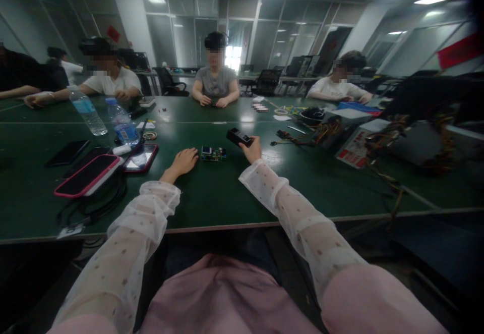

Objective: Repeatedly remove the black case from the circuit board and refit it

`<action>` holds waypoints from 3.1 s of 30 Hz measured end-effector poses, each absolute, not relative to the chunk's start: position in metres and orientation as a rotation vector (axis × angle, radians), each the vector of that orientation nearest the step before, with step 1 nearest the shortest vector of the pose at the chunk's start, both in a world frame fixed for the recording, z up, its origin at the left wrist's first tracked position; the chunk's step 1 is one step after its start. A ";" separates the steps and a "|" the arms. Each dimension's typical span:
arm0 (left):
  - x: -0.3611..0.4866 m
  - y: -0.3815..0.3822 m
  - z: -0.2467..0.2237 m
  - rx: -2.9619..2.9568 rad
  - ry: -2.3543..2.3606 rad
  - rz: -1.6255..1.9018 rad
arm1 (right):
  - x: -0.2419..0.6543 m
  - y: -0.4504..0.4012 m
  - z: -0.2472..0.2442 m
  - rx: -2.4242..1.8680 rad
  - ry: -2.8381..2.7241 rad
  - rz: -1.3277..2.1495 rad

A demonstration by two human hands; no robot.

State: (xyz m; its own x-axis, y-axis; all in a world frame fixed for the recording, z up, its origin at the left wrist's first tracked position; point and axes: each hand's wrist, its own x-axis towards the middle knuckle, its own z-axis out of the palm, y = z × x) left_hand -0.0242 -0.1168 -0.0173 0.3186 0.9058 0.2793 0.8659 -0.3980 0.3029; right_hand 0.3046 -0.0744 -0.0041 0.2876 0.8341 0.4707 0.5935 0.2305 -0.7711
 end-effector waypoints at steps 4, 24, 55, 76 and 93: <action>-0.023 -0.119 -0.015 2.470 1.672 0.613 | 0.306 -0.077 -0.006 -1.581 -1.443 0.242; -0.019 -0.124 -0.009 2.569 1.811 0.410 | 0.299 -0.085 -0.004 -1.652 -1.460 0.124; -0.020 -0.123 -0.012 2.598 1.833 0.412 | 0.262 -0.101 0.017 -0.859 -1.783 0.675; -0.018 -0.122 -0.010 2.581 1.827 0.421 | 0.263 -0.109 0.008 -0.989 -2.088 0.600; -0.018 -0.123 -0.009 2.594 1.826 0.416 | 0.264 -0.098 -0.009 -0.937 -1.959 0.802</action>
